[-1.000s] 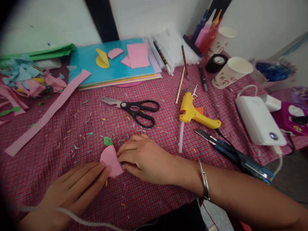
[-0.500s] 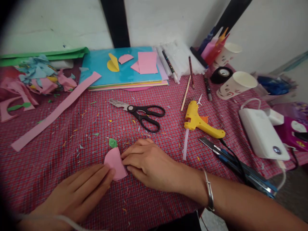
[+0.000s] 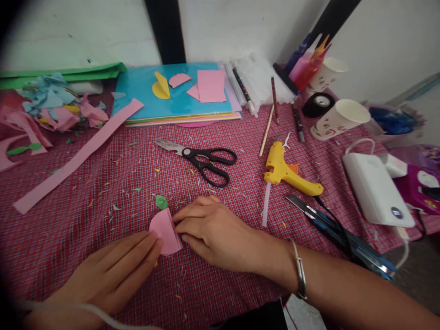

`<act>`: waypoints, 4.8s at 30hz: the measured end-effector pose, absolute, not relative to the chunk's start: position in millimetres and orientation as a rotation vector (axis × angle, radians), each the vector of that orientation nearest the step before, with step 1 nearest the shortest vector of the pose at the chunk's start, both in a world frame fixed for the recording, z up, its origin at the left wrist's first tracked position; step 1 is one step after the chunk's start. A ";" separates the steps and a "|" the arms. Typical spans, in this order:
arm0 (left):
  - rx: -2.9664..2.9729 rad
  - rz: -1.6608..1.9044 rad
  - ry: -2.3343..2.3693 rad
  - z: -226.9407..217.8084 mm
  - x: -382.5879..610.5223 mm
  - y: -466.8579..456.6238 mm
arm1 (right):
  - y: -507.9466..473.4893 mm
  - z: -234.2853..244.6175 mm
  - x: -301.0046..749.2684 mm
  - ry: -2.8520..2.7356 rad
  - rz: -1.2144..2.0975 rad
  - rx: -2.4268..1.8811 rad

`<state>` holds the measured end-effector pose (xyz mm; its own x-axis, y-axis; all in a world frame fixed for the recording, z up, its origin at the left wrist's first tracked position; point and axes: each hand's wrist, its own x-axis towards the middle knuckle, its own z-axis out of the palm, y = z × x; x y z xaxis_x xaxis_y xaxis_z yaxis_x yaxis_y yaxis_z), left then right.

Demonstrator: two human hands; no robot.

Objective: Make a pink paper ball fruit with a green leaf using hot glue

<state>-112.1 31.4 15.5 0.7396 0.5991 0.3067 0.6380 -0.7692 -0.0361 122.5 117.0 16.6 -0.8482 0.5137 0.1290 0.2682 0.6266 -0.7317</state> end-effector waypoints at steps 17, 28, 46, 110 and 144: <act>-2.833 -0.380 -1.033 9.8 -113.6 26.1 | 118.3 15.8 123.5 -2.534 1.017 -0.574; -2.857 -0.371 -0.949 23.1 -109.7 34.1 | 112.1 12.7 122.6 -2.693 0.703 -0.557; -2.934 -0.981 -1.733 17.6 -106.8 44.8 | 116.9 6.7 123.4 -2.309 0.976 -0.610; -1.935 -2.626 -2.603 25.2 -67.1 71.8 | 140.5 25.7 112.3 -0.972 1.801 -0.926; -2.280 -1.914 -1.769 31.7 -58.4 64.5 | 133.6 16.6 108.8 -0.847 2.036 -1.015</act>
